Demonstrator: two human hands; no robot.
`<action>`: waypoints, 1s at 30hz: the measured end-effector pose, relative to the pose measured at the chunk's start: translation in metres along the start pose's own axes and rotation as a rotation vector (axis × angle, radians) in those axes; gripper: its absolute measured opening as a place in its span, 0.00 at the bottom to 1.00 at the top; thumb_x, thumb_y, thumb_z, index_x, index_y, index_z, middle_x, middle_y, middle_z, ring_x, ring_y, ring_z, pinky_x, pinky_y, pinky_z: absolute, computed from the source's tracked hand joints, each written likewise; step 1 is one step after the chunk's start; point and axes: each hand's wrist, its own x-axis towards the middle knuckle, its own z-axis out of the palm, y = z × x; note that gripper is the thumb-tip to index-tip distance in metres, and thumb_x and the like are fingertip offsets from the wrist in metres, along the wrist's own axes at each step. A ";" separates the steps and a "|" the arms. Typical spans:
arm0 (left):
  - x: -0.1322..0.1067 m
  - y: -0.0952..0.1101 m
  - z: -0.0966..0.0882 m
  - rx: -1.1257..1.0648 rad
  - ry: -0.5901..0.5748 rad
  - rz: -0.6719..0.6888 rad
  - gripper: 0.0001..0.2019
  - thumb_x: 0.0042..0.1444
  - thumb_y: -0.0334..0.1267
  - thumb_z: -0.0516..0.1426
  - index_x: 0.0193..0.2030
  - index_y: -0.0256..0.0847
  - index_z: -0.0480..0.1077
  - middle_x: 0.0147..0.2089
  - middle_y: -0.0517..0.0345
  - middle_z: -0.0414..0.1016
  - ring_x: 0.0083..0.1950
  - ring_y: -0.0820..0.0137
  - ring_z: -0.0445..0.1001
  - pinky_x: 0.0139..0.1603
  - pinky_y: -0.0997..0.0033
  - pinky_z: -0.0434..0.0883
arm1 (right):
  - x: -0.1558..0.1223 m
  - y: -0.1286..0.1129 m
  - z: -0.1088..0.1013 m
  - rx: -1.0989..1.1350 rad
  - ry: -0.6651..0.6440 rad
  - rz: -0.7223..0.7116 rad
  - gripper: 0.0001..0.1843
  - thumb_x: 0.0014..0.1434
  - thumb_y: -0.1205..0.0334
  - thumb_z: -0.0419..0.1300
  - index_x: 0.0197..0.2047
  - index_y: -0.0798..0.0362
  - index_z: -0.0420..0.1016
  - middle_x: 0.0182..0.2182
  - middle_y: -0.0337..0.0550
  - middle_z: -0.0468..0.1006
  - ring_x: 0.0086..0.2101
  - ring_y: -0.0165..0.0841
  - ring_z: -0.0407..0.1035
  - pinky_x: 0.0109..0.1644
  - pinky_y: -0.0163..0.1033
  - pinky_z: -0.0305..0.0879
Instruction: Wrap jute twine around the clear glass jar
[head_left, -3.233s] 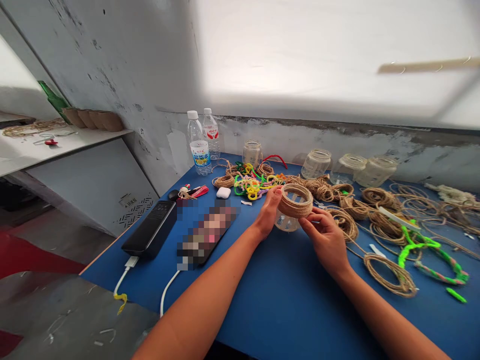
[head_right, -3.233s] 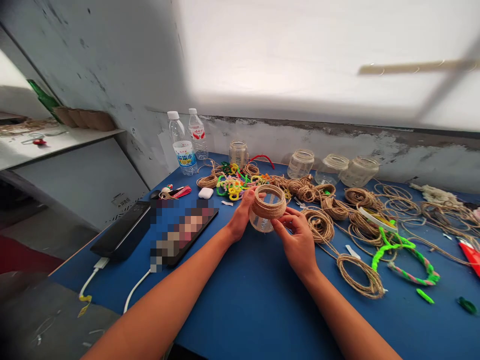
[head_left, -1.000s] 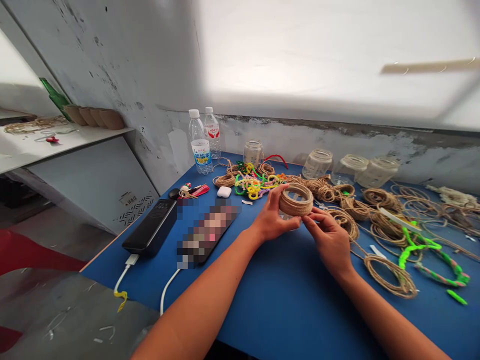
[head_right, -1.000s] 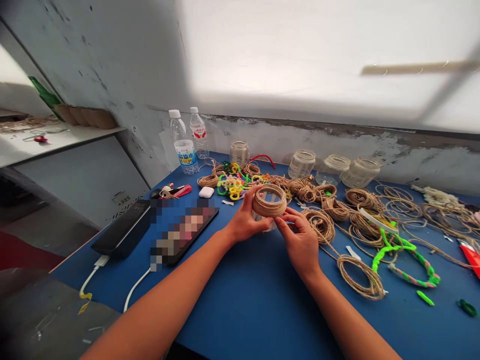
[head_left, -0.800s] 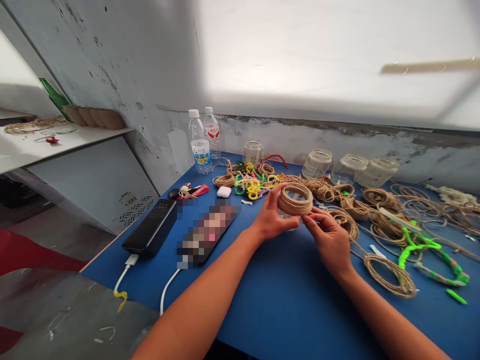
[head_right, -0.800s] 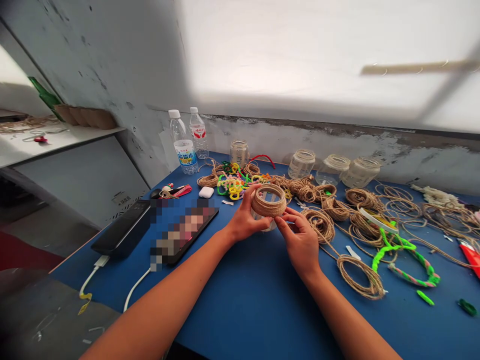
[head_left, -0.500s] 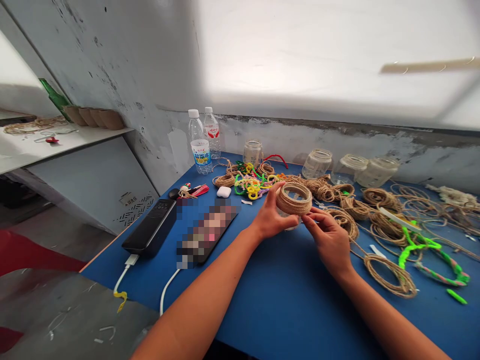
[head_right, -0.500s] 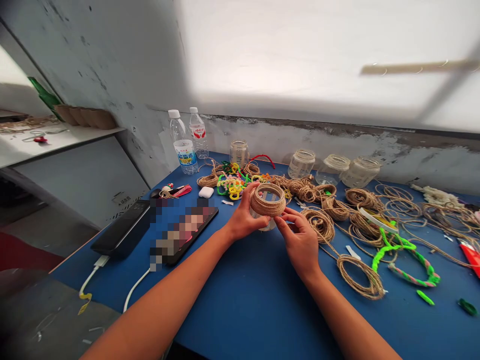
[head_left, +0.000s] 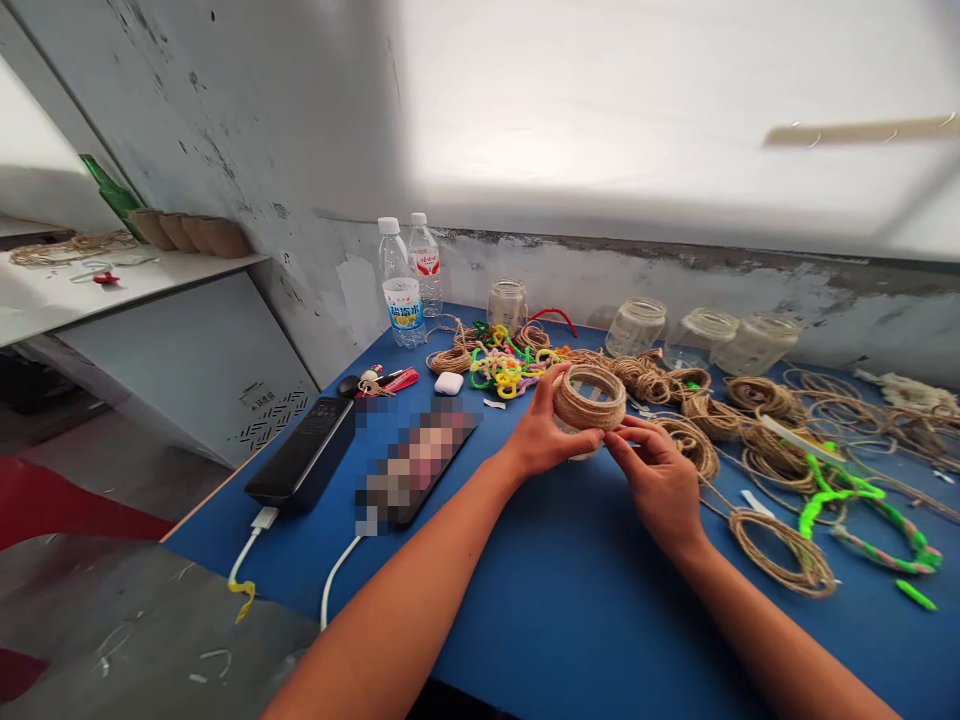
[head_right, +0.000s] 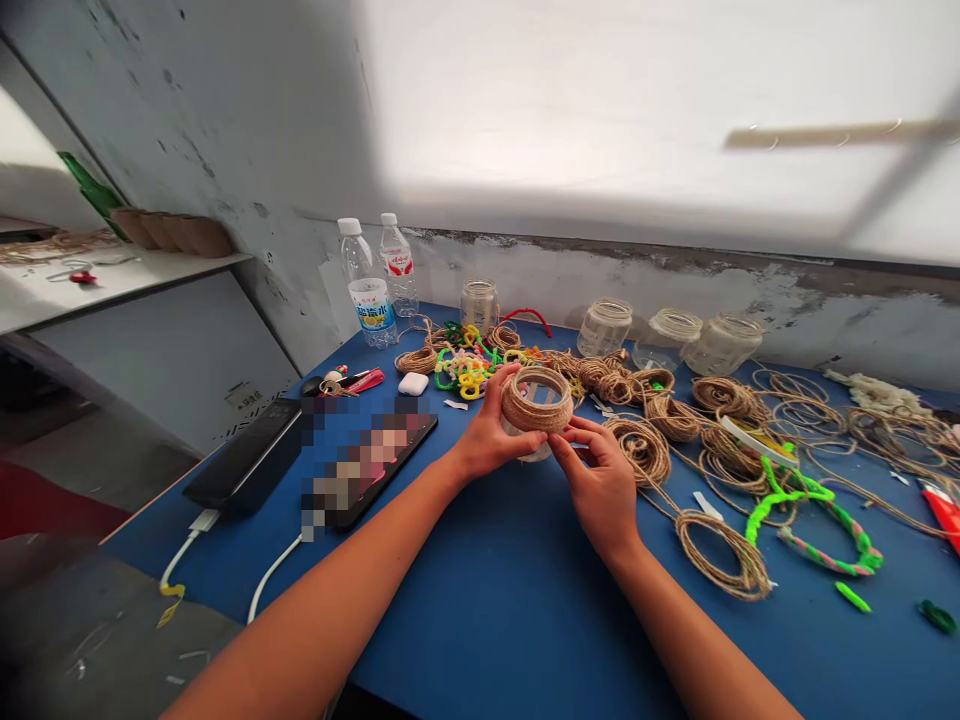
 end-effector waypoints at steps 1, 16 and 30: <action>0.001 -0.001 0.000 -0.006 -0.003 0.001 0.46 0.41 0.38 0.66 0.65 0.46 0.48 0.67 0.50 0.55 0.68 0.59 0.59 0.72 0.55 0.56 | 0.001 0.000 0.000 -0.007 0.000 -0.009 0.19 0.53 0.44 0.64 0.35 0.52 0.79 0.44 0.50 0.77 0.47 0.41 0.72 0.48 0.46 0.71; 0.002 0.007 0.000 -0.140 -0.030 -0.069 0.46 0.39 0.41 0.68 0.64 0.45 0.49 0.66 0.50 0.57 0.68 0.60 0.60 0.71 0.59 0.57 | 0.003 0.007 0.001 0.091 -0.112 0.090 0.20 0.53 0.43 0.63 0.34 0.54 0.77 0.53 0.53 0.75 0.57 0.45 0.66 0.63 0.53 0.57; 0.003 0.016 0.006 -0.346 0.030 -0.190 0.39 0.50 0.51 0.62 0.64 0.42 0.50 0.61 0.49 0.63 0.62 0.63 0.65 0.66 0.63 0.62 | 0.003 0.005 0.001 0.057 -0.104 0.020 0.22 0.56 0.47 0.61 0.22 0.53 0.64 0.49 0.49 0.72 0.54 0.43 0.65 0.59 0.51 0.56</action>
